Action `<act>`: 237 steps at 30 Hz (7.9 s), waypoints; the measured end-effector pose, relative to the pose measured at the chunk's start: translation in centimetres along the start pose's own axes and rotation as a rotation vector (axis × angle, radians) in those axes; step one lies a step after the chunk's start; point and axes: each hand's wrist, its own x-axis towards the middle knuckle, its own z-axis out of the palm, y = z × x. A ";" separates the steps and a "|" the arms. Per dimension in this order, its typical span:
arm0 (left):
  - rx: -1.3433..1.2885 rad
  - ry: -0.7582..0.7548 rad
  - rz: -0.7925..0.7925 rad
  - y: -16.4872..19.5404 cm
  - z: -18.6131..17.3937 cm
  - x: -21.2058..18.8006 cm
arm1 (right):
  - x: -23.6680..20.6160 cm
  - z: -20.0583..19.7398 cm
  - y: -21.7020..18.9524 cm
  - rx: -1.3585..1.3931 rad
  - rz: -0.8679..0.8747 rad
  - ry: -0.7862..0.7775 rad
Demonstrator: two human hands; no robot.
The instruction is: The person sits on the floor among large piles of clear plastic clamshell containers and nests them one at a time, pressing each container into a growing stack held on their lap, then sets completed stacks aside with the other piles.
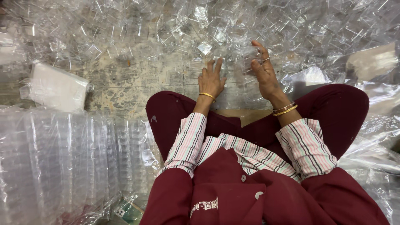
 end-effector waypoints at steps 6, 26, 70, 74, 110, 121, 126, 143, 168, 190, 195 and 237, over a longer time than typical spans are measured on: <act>0.182 0.286 0.040 -0.5 0.8 0.0 | 0.2 0.1 -0.4 0.349 0.091 -0.055; -0.565 0.285 0.321 1.5 -1.7 -1.1 | 0.1 2.0 -0.6 -1.087 0.268 -0.015; -1.643 0.327 -0.033 -2.5 -3.2 2.3 | 0.6 1.2 0.3 -0.200 0.342 -0.228; -1.791 0.102 0.206 -1.7 -2.5 1.3 | 0.6 1.3 0.2 -0.167 0.323 -0.179; -1.973 -0.404 0.052 1.5 -1.6 -3.1 | -0.9 3.3 -1.3 -0.828 -0.579 0.024; -1.850 -0.509 0.048 -1.4 0.5 -2.5 | 0.5 1.1 2.0 -0.050 -0.103 -0.140; -1.840 -0.525 0.010 -1.3 0.8 -2.6 | 0.9 -0.4 3.5 0.206 0.104 -0.128; -2.002 -0.684 -0.028 -2.1 -0.4 -2.6 | 0.7 -0.1 1.9 0.096 0.108 -0.247; -1.896 -0.707 0.077 -2.5 0.7 -2.9 | 0.8 0.2 3.5 0.113 0.190 -0.293; -1.956 -0.640 0.093 -1.6 -0.3 -1.9 | 0.8 -0.9 1.7 0.191 0.165 -0.188; -1.950 -0.692 0.020 -1.6 -0.2 -1.8 | 0.6 -0.5 1.5 0.166 0.184 -0.243; -1.994 -0.247 -0.018 -1.9 -0.9 -1.2 | 1.3 0.6 1.2 -0.146 0.233 -0.010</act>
